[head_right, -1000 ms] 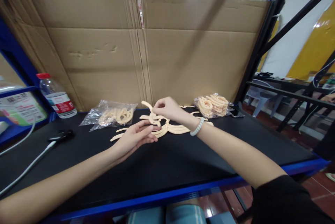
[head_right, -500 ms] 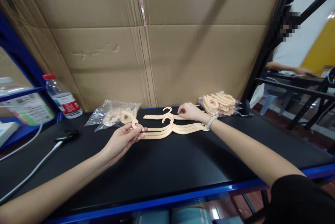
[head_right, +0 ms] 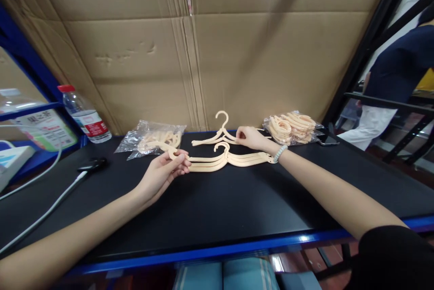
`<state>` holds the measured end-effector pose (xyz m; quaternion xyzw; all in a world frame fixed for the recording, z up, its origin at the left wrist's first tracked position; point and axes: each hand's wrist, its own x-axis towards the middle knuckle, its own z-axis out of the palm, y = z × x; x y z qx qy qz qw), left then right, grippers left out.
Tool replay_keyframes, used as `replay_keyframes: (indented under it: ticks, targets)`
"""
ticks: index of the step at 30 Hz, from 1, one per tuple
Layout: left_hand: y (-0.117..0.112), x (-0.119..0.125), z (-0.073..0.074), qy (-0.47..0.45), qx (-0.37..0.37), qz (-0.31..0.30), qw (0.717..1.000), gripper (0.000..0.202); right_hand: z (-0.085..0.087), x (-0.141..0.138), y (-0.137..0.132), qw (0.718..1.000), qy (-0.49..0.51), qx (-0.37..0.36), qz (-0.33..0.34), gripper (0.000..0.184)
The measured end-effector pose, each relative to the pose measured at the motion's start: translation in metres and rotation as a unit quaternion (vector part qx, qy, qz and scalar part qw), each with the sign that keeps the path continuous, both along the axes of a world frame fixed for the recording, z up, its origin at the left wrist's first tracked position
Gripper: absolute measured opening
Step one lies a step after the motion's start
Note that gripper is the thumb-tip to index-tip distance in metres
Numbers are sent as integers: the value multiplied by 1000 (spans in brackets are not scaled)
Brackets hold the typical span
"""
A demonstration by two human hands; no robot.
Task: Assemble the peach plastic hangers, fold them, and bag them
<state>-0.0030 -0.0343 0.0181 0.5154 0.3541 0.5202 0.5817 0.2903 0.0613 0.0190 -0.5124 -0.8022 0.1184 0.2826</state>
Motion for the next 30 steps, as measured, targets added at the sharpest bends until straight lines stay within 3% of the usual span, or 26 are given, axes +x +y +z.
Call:
replay_keyframes:
  ticks: [5,9,16,20,30]
  targets:
    - [2,0,-2,-14,-12,4,1000,33,12,6,-3,998,51,41,-20,8]
    - [3,3,-3,-15,-20,-5,1000,28,14,11,-14,993,93,73,3,19]
    - [10,-5,0,-41,-60,-13,997,20,19,7,-43,992,-1,123,5,18]
    - [10,-9,0,-51,-47,4,998,19,19,5,-52,992,-17,121,9,17]
    - [5,-11,1,-54,-28,-33,998,20,14,3,-85,994,0,93,58,26]
